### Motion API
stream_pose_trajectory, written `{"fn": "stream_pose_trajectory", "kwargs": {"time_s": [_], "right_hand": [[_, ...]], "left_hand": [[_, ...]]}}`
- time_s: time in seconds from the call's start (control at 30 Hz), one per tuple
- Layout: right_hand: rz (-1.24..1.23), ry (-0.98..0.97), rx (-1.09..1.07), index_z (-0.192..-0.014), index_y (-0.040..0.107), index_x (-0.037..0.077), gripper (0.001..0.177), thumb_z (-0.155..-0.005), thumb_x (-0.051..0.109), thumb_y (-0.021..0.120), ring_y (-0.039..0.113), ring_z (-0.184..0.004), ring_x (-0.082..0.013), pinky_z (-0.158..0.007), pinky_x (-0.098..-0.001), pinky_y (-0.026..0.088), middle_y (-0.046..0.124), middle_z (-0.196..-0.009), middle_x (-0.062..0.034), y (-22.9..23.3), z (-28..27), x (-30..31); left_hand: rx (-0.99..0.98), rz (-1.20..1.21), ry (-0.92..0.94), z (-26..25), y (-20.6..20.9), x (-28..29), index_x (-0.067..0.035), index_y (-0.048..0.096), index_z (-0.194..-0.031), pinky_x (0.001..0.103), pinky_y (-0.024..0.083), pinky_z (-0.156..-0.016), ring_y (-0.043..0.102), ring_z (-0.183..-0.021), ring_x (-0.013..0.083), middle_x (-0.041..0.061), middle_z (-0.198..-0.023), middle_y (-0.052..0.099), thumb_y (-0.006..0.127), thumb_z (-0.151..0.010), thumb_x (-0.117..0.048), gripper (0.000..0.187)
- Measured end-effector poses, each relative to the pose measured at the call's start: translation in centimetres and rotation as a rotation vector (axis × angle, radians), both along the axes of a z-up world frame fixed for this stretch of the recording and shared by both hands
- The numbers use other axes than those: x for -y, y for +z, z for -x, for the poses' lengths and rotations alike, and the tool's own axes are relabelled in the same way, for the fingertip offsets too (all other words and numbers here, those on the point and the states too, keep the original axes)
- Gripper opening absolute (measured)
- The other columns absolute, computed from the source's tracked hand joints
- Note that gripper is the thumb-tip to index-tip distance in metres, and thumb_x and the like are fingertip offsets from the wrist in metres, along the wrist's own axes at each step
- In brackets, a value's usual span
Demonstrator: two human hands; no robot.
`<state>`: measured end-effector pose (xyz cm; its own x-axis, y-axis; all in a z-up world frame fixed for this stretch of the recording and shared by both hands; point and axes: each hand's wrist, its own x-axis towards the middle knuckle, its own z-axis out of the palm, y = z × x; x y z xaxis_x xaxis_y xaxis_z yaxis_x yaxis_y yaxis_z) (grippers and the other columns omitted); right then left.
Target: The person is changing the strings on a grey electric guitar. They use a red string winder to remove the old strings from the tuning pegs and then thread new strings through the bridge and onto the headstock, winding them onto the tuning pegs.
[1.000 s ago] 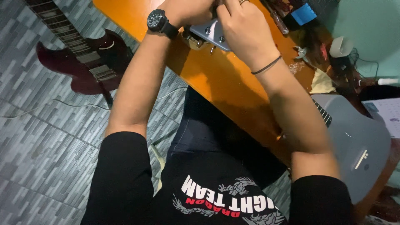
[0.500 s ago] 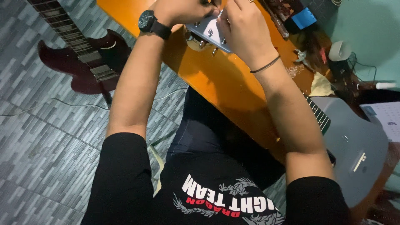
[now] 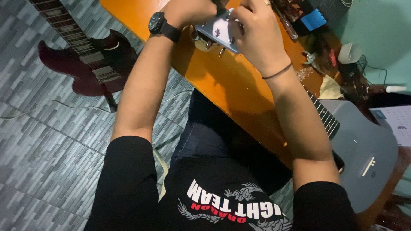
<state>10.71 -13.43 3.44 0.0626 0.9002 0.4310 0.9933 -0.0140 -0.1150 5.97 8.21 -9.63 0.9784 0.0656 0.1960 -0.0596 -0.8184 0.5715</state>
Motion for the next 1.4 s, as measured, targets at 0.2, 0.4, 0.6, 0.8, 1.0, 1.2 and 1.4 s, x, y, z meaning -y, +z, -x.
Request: {"fn": "stream_pose_trajectory", "kwargs": {"time_s": [0.2, 0.4, 0.6, 0.8, 1.0, 1.2, 1.4], "right_hand": [[0.062, -0.024, -0.337, -0.111, 0.071, -0.009, 0.010, -0.102, -0.006, 0.076, 0.054, -0.105, -0.0310, -0.086, -0.0385, 0.057, 0.053, -0.115, -0.0190, 1.7, 0.3, 1.4], [0.300, -0.143, -0.253, -0.119, 0.064, -0.002, 0.021, -0.102, 0.003, 0.076, 0.057, -0.086, -0.0271, -0.076, -0.0394, 0.046, 0.061, -0.102, -0.0154, 4.3, -0.5, 5.0], [0.404, -0.185, -0.232, -0.109, 0.069, -0.002, 0.015, -0.099, 0.002, 0.078, 0.063, -0.091, -0.0307, -0.078, -0.0411, 0.052, 0.067, -0.104, -0.0176, 4.4, 0.1, 8.1], [0.305, -0.245, -0.138, -0.111, 0.065, -0.003, 0.008, -0.103, 0.000, 0.067, 0.060, -0.091, -0.0350, -0.077, -0.0440, 0.049, 0.062, -0.103, -0.0190, 3.2, 1.0, 9.4], [0.303, -0.276, 0.165, -0.107, 0.058, -0.004, 0.013, -0.106, 0.008, 0.064, 0.054, -0.092, -0.0361, -0.076, -0.0444, 0.052, 0.056, -0.102, -0.0199, 1.6, 1.7, 8.8], [0.294, -0.300, 0.089, -0.109, 0.052, -0.003, 0.013, -0.106, 0.007, 0.058, 0.052, -0.086, -0.0371, -0.065, -0.0462, 0.047, 0.053, -0.101, -0.0206, 1.0, 1.4, 8.2], [0.213, -0.224, 0.064, -0.105, 0.056, -0.003, 0.009, -0.102, -0.004, 0.064, 0.054, -0.087, -0.0324, -0.070, -0.0404, 0.049, 0.057, -0.102, -0.0176, 1.2, 1.3, 8.4]], "left_hand": [[0.157, 0.201, -0.084, 0.9, 1.7, 1.0, -0.011, 0.056, -0.085, 0.036, 0.032, -0.048, 0.043, -0.061, 0.0197, 0.005, -0.077, 0.060, 0.056, -0.091, -0.007, 0.007], [0.238, 0.194, -0.008, 1.4, 1.8, 2.5, -0.009, 0.052, -0.086, 0.037, 0.024, -0.045, 0.033, -0.051, 0.0174, 0.004, -0.065, 0.049, 0.052, -0.110, -0.015, 0.024], [0.205, 0.399, -0.017, 2.3, 3.6, 3.7, -0.009, 0.070, -0.106, 0.032, 0.048, -0.055, 0.061, -0.073, 0.0201, 0.006, -0.100, 0.072, 0.042, -0.104, -0.014, 0.028], [0.089, 0.352, 0.050, 2.2, 3.5, 3.5, -0.013, 0.056, -0.100, 0.028, 0.034, -0.044, 0.048, -0.055, 0.0140, 0.001, -0.077, 0.057, 0.046, -0.111, -0.021, 0.016], [0.109, 0.458, 0.105, 2.9, 3.7, 3.6, -0.015, 0.050, -0.094, 0.030, 0.033, -0.054, 0.043, -0.061, 0.0127, 0.001, -0.075, 0.052, 0.048, -0.113, -0.025, 0.021], [0.320, 0.408, 0.040, 2.4, 3.8, 3.5, -0.009, 0.051, -0.097, 0.037, 0.042, -0.063, 0.058, -0.074, 0.0218, 0.011, -0.089, 0.062, 0.046, -0.109, -0.014, 0.014], [0.297, 0.406, 0.063, 2.7, 4.0, 3.5, -0.007, 0.061, -0.098, 0.034, 0.047, -0.059, 0.062, -0.072, 0.0214, 0.011, -0.090, 0.069, 0.043, -0.108, -0.019, 0.024]]}}
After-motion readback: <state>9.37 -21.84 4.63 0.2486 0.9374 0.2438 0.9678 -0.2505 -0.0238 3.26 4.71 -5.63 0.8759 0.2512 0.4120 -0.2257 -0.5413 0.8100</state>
